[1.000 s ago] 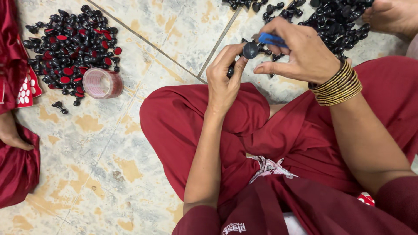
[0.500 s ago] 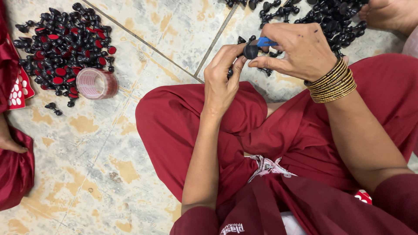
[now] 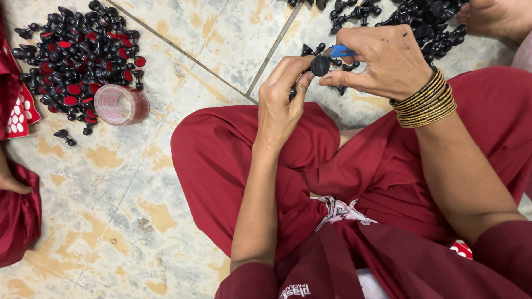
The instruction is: The person sits on the floor and uses a blue-handled tool to press or adjust small black plastic components. They handle the parts one at a time, picking them from a pile and placing them back down after adjustment. Other people are visible nearby doing similar work.
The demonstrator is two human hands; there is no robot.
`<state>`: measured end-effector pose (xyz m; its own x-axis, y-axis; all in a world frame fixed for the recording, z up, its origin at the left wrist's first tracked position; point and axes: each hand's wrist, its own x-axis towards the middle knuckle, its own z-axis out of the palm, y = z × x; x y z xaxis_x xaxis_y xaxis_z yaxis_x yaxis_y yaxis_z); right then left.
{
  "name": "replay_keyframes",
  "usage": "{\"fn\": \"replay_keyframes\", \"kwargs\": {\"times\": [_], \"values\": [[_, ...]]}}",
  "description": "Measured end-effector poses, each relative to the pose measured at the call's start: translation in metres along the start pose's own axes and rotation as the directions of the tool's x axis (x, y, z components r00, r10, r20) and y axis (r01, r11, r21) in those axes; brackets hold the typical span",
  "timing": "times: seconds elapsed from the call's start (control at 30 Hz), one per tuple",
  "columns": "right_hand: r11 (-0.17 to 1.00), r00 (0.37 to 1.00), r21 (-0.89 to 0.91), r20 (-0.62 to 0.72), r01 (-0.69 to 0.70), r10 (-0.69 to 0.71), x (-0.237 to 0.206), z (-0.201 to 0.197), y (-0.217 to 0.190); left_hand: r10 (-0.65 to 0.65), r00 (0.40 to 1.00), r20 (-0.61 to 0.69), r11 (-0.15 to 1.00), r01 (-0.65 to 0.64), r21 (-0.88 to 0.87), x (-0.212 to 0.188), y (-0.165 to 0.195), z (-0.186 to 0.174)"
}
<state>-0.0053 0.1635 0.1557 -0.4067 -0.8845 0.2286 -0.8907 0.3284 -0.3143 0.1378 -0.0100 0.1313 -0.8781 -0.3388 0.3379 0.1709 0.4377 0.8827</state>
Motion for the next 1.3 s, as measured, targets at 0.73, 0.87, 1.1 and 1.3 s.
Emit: {"fn": "replay_keyframes", "kwargs": {"times": [0.73, 0.87, 1.1, 1.3], "values": [[1.0, 0.998, -0.02, 0.056, 0.004, -0.003, 0.0003, -0.0009, 0.0051, 0.028, 0.999, 0.024, 1.0, -0.028, -0.013, -0.0004, -0.0033, 0.0032], [1.0, 0.997, -0.019, 0.076, 0.003, -0.002, 0.0008, -0.0023, 0.0046, 0.02, 0.999, 0.031, 1.0, -0.02, 0.0, -0.0016, -0.0044, 0.0038], [0.999, 0.99, 0.02, 0.135, -0.04, 0.037, 0.004, -0.0042, 0.0011, 0.037, 0.999, 0.033, 0.999, -0.037, 0.003, 0.0021, -0.0055, -0.0004], [1.0, 0.998, -0.017, 0.058, 0.02, -0.019, 0.0037, -0.0056, 0.0008, 0.041, 0.999, 0.031, 0.999, -0.04, -0.019, 0.0011, -0.0015, -0.0019]]}}
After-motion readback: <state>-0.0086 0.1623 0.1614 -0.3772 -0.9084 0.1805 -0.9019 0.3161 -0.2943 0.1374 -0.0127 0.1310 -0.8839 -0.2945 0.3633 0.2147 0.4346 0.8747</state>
